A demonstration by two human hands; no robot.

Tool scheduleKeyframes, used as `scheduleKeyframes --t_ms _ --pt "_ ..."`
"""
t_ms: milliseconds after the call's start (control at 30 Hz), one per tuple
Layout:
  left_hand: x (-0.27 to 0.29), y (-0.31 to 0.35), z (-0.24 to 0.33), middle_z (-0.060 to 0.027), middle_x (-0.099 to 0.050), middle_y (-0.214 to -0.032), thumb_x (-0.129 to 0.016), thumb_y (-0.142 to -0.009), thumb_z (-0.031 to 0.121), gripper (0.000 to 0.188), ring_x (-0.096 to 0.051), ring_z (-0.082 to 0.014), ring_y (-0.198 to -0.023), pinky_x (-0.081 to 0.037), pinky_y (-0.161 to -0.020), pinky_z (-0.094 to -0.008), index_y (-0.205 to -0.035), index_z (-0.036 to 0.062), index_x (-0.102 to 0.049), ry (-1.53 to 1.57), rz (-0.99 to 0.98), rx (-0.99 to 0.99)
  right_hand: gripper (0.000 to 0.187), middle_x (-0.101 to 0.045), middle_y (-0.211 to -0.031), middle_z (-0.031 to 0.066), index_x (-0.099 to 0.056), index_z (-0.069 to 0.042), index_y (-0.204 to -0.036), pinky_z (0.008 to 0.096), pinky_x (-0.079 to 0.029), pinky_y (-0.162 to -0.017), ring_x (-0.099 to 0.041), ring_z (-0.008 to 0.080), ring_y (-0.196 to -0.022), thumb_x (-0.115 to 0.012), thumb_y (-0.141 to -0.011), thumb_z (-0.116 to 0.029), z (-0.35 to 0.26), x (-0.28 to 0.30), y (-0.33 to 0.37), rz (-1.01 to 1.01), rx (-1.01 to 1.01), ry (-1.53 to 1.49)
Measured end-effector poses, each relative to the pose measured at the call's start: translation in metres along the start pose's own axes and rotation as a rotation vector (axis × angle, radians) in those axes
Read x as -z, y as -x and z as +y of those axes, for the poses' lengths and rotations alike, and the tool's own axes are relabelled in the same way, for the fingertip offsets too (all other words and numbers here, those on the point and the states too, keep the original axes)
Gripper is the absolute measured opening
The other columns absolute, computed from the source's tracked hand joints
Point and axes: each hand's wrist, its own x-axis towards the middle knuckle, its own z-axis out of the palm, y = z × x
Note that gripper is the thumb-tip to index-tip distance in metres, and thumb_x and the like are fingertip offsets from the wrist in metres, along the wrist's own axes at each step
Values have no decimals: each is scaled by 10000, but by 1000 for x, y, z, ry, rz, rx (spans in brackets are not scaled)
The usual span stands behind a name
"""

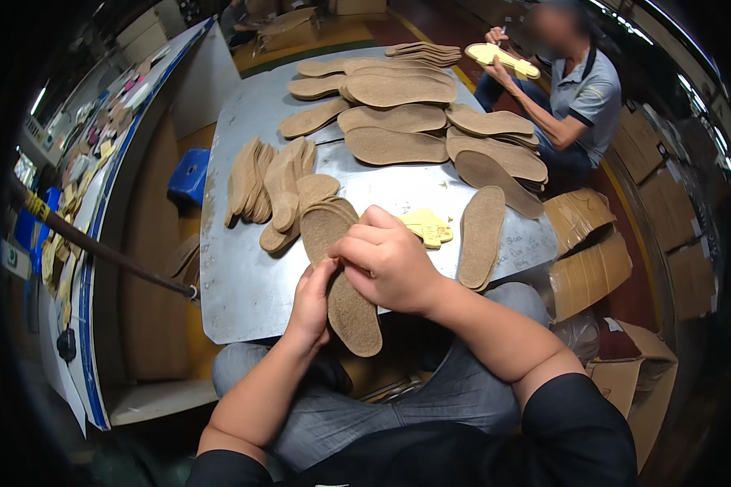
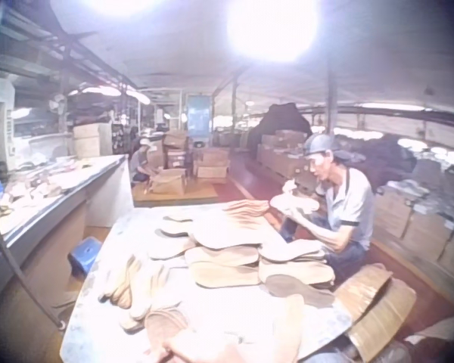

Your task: The person sits on the floor and repeatedly picks up cork insoles, aligns them, and stacks them into neat piles on a metal table. The person occasionally places stacks into a cardboard box and retrieves more insoles to continue the process.

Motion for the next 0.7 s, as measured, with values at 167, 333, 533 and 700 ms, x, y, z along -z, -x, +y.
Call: scheduleKeyframes --t_ms 167,333,533,700 --pt "-14 5 9 -159 -727 -1340 -576 -1178 346 482 -746 -234 -1171 -618 -1006 -383 -1478 -30 -605 -18 7 -57 87 -702 -910 90 -732 -47 -911 411 -514 -824 -619 309 -891 -700 -841 -6 -5 3 2 42 -172 -203" --pt "-10 -6 15 -151 -748 -1250 -586 -1173 390 483 -760 -238 -1090 -629 -970 -389 -1421 -21 -631 -1 9 -40 109 -702 -939 140 -743 -7 -933 420 -532 -853 -660 306 -902 -646 -885 -20 3 4 3 136 -408 -432" --pt "-17 -7 17 -161 -740 -1307 -585 -1171 373 498 -747 -249 -1130 -610 -1000 -395 -1456 -35 -607 8 22 -104 134 -655 -955 129 -789 -18 -989 405 -536 -839 -609 324 -943 -688 -902 -15 8 4 5 108 -234 -97" --pt "-7 -13 10 -166 -730 -1336 -577 -1173 350 487 -731 -256 -1176 -591 -1038 -399 -1455 -45 -614 -24 38 -123 90 -638 -987 128 -766 -8 -934 432 -545 -853 -597 327 -961 -776 -852 -44 10 2 8 79 -39 36"
